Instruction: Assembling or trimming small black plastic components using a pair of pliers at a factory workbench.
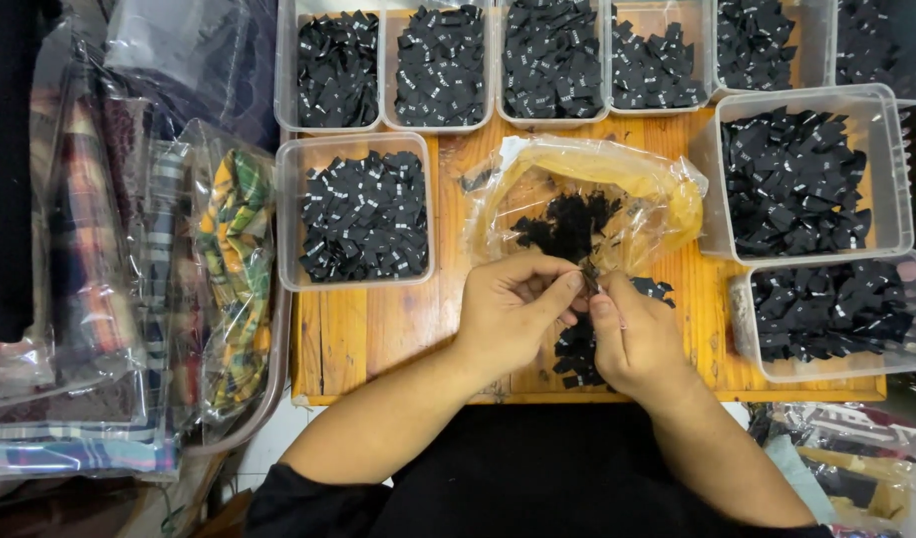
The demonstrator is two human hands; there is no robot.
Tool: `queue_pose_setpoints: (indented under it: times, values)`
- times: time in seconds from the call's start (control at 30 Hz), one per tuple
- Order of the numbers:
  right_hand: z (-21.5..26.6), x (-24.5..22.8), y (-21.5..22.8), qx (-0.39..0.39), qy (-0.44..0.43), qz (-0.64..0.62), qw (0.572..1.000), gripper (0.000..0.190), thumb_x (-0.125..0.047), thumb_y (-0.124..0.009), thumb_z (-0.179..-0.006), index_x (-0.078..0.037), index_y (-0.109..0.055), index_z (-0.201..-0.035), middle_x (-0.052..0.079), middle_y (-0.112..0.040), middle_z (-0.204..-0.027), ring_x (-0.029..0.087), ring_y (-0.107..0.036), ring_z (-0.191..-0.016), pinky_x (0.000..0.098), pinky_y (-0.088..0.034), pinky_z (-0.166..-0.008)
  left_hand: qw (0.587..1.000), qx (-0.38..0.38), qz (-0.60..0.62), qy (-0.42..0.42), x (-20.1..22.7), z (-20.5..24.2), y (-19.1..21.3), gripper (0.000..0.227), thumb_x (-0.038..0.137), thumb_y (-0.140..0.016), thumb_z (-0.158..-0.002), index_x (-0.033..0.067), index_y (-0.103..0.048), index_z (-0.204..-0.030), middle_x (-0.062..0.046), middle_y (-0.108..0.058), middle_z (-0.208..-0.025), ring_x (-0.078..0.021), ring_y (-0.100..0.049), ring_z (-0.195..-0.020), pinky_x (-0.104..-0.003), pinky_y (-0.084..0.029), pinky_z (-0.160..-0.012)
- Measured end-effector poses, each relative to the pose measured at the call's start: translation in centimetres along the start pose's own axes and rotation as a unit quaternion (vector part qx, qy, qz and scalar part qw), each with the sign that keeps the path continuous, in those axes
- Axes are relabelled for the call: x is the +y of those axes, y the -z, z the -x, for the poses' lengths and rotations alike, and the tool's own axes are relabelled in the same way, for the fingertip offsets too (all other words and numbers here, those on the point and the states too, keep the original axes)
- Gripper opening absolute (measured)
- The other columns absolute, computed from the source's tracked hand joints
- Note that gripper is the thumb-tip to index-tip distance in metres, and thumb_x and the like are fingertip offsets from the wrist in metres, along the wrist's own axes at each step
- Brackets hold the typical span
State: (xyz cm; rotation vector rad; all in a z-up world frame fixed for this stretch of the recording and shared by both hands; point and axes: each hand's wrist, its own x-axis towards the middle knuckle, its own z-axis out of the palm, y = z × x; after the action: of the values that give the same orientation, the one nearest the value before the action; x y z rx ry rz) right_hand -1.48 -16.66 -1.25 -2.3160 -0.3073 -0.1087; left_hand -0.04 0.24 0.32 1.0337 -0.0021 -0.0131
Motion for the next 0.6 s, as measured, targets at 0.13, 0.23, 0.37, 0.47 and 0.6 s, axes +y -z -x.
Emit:
queue_pose_setpoints:
  times: [0.13,0.23,0.37,0.47,0.6]
  values:
    - [0.16,0.26,-0.25,0.004,0.009,0.004,1.0,0.034,-0.03,-0.039,-0.105,-0.014,-0.064,-0.088,0.014,-0.055,-0.05,0.037,-0.065,-0.053,0.0399,-0.051,-0.051,1.0,-0.003,-0.006,0.007,0.15,-0.01,0.0,0.006,-0.005,-0.068,-0.093,-0.0079,-0.073,-0.096,-0.02,-0.071,-0.072,-0.0215,-0.073,-0.062,-0.028,-0.064,-0.053]
    - [0.26,0.44,-0.37,0.007,0.014,0.002,1.0,0.033,-0.028,-0.04,-0.105,-0.013,-0.064,-0.088,0.014,-0.055,-0.05,0.035,-0.065,-0.052,0.0386,-0.051,-0.05,1.0,0.001,-0.001,0.012,0.06,0.09,0.11,0.006,-0.005,-0.069,-0.093,-0.0087,-0.073,-0.095,-0.021,-0.072,-0.073,-0.0211,-0.074,-0.064,-0.029,-0.064,-0.053]
    - [0.1,0.21,-0.25,0.008,0.025,0.006,1.0,0.034,-0.027,-0.04,-0.106,-0.013,-0.063,-0.086,0.013,-0.052,-0.049,0.033,-0.063,-0.05,0.0366,-0.05,-0.048,1.0,-0.001,0.004,0.016,0.16,0.11,0.14,0.006,-0.005,-0.069,-0.093,-0.009,-0.072,-0.095,-0.022,-0.072,-0.074,-0.0211,-0.074,-0.064,-0.029,-0.065,-0.054]
    - [0.11,0.26,-0.23,0.008,0.031,0.006,0.999,0.034,-0.027,-0.04,-0.106,-0.013,-0.062,-0.085,0.013,-0.051,-0.048,0.033,-0.062,-0.048,0.0358,-0.049,-0.047,1.0,-0.004,0.001,0.013,0.11,0.12,0.2,0.006,-0.005,-0.069,-0.093,-0.0089,-0.072,-0.095,-0.021,-0.072,-0.074,-0.0212,-0.074,-0.063,-0.03,-0.065,-0.054]
    - [0.35,0.9,-0.35,0.006,0.026,-0.003,1.0,0.034,-0.027,-0.04,-0.106,-0.012,-0.063,-0.086,0.012,-0.052,-0.048,0.031,-0.061,-0.047,0.0353,-0.049,-0.047,1.0,-0.008,-0.003,0.008,0.03,0.12,0.36,0.005,-0.005,-0.069,-0.092,-0.0092,-0.072,-0.094,-0.022,-0.072,-0.074,-0.0219,-0.074,-0.064,-0.03,-0.065,-0.054]
